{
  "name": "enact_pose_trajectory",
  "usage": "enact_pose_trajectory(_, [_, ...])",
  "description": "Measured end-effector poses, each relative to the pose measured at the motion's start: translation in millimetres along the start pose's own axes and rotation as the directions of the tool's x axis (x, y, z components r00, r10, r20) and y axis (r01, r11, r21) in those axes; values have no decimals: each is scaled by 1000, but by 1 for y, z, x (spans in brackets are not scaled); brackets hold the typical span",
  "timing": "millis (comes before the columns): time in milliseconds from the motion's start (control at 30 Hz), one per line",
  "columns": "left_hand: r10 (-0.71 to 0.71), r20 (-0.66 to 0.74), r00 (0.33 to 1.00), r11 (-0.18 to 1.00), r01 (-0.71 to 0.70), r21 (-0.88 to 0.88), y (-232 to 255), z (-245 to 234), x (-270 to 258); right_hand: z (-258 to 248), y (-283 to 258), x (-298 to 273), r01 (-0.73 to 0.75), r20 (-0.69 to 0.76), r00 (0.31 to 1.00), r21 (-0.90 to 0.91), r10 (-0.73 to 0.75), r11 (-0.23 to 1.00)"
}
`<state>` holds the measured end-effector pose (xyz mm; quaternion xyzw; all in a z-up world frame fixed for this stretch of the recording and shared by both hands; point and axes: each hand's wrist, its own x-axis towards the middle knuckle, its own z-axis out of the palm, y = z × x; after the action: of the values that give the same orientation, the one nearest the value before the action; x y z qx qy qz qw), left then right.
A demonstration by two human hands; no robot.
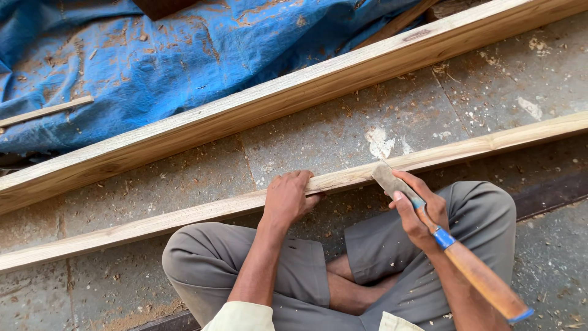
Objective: The person uses a hand scraper to shave the edge of a long wooden plank while sitting on the floor.
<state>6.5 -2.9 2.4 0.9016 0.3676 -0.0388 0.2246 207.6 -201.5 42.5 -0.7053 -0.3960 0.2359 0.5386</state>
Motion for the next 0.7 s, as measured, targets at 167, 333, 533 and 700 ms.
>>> enact_pose_trajectory(167, [-25, 32, 999, 1000, 24, 20, 2, -5, -1, 2, 4, 5, 3, 30, 1000, 50, -4, 999])
enact_pose_trajectory(333, [22, -30, 999, 1000, -23, -20, 3, -7, -6, 6, -2, 4, 17, 30, 999, 26, -18, 1000])
enact_pose_trajectory(533, [1, -7, 1000, 1000, -2, -22, 3, -5, -3, 7, -1, 4, 39, 33, 999, 11, -40, 999])
enact_pose_trajectory(700, [-2, 7, 1000, 1000, 2, -15, 3, -5, -5, 7, 0, 2, 27, 37, 999, -33, -26, 999])
